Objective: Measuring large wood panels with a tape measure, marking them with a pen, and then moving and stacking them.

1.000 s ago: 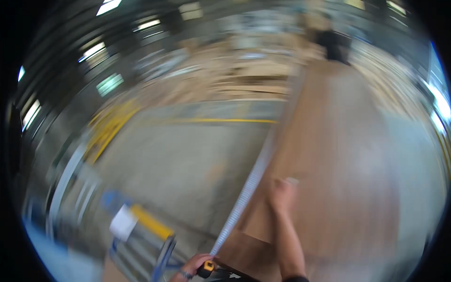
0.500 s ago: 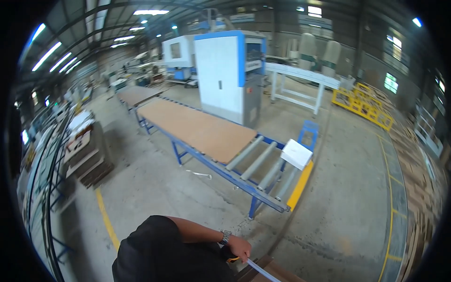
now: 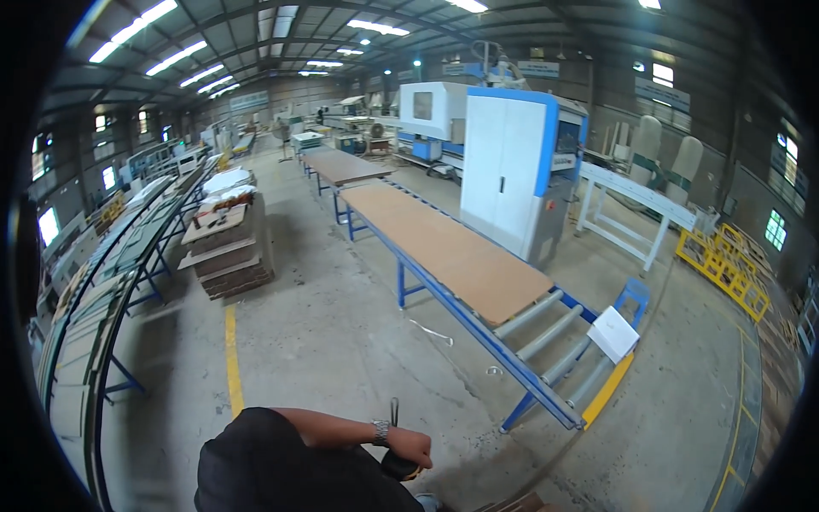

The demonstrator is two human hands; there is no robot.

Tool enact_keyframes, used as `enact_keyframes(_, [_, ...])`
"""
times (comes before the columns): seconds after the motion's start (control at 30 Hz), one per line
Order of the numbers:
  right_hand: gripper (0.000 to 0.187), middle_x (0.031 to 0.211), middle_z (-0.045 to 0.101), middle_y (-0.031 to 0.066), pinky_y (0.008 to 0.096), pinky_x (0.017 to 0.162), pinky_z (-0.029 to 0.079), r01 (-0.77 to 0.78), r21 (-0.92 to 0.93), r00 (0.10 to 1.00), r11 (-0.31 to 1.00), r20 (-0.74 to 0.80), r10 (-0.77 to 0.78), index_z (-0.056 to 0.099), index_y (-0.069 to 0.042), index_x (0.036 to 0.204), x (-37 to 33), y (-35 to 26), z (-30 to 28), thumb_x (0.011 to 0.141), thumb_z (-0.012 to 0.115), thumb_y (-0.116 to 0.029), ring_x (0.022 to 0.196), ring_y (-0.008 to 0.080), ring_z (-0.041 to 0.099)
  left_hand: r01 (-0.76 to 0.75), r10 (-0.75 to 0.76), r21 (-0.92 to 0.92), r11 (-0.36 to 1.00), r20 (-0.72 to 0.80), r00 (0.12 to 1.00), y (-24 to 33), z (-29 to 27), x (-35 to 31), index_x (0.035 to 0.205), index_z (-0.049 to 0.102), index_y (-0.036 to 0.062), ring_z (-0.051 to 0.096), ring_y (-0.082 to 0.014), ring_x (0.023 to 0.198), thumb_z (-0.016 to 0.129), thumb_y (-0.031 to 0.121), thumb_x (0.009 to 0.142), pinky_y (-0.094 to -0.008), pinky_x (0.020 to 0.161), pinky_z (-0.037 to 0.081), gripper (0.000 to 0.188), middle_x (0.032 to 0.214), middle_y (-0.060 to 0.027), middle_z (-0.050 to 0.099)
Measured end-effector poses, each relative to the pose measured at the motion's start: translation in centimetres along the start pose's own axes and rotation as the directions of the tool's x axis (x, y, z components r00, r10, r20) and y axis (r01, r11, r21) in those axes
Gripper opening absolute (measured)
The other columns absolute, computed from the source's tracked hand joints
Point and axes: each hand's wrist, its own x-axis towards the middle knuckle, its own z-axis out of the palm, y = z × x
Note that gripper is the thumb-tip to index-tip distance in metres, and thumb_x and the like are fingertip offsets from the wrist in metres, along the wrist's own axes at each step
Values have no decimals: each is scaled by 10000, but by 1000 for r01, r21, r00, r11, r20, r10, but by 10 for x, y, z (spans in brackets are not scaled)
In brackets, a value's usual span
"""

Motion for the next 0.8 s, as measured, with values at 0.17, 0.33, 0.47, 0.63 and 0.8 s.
enact_keyframes(0.17, [313,827,698,231,489,532,508,439,-30,893,898,124,-433,687,2,1100,-23,29,82,947,567,-244,612,376,649,170,-294,-498,851,-182,938,-60,17,-80,864,766,5,606,-156,699,601,442,946,-333,649,496,474,833,-96,718])
enact_keyframes(0.33, [315,765,692,160,491,616,521,481,-19,873,877,98,-477,694,9,922,-39,-59,4,822,707,-289,638,366,645,233,-556,-840,491,-95,826,-89,36,-126,1098,732,-5,678,-144,858,595,489,964,-316,762,554,530,933,-70,732])
enact_keyframes(0.47, [290,735,676,165,454,571,521,567,-218,783,794,-156,-602,687,-19,984,-36,26,95,887,661,-290,635,353,654,337,-716,-868,365,-30,698,-131,90,-119,1075,742,8,677,-148,821,664,538,904,-322,745,557,563,945,-79,726])
enact_keyframes(0.63, [349,781,690,182,455,510,504,345,113,916,932,176,-360,655,-24,1151,-27,-41,26,943,589,-296,606,356,649,598,-695,-482,641,-35,718,-115,126,-115,1009,784,61,662,-182,918,698,550,863,-379,789,534,517,1033,-104,729])
enact_keyframes(0.8, [454,842,702,237,484,458,480,302,237,927,923,151,-342,617,-24,1258,-23,-21,47,1008,492,-382,538,384,622,610,-718,-450,652,-108,688,-112,125,-132,1013,789,81,657,-207,914,694,562,854,-383,790,527,515,1032,-115,729])
